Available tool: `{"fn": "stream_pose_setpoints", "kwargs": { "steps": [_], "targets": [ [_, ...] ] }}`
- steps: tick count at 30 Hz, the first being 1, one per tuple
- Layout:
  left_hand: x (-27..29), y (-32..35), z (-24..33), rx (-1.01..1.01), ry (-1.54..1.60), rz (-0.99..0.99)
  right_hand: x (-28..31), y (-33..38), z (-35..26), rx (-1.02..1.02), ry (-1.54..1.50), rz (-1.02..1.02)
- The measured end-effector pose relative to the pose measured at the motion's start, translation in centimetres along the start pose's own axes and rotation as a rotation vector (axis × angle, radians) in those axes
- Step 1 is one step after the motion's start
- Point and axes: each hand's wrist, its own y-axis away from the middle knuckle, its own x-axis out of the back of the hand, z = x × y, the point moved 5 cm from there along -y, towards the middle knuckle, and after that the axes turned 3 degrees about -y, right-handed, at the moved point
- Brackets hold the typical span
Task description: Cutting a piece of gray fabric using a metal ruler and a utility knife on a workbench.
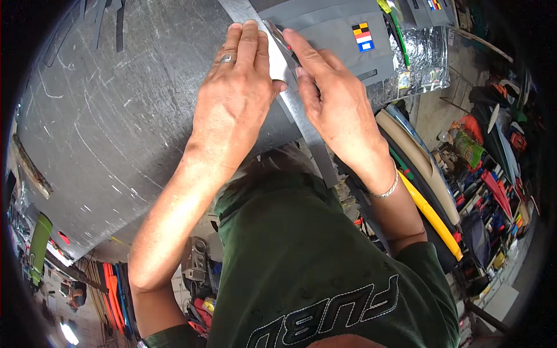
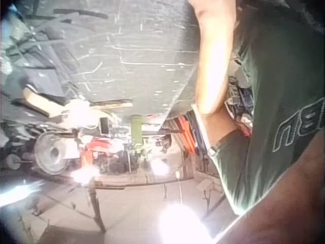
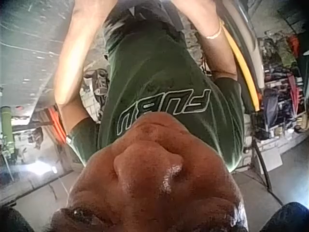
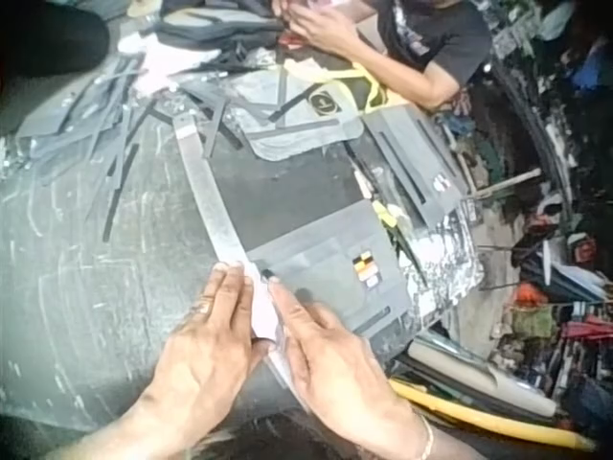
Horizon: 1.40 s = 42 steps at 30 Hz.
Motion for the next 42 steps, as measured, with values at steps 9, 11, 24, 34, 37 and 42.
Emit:
{"fn": "stream_pose_setpoints", "kwargs": {
  "steps": [9,11,24,34,37,42],
  "targets": [
    [0.0,-0.1,0.1,0.006,-0.003,0.003,0.2,0.0,0.0,-0.040,0.048,-0.051],
    [0.2,-0.1,0.2,-0.009,-0.036,0.014,0.3,0.2,0.0,-0.011,0.047,-0.040],
    [0.1,-0.1,0.2,-0.016,-0.085,0.011,0.1,0.5,0.5,0.026,0.042,-0.016],
    [0.1,0.0,0.2,-0.005,-0.091,0.005,0.9,0.6,1.4,-0.006,-0.267,-0.001],
    [0.1,0.1,0.2,-0.003,-0.102,-0.007,3.3,-0.6,2.2,-0.207,-0.908,-0.110],
    [-0.3,0.1,0.3,-0.001,-0.134,-0.008,6.8,-4.1,4.0,0.009,-1.418,-0.305]
  ]
}}
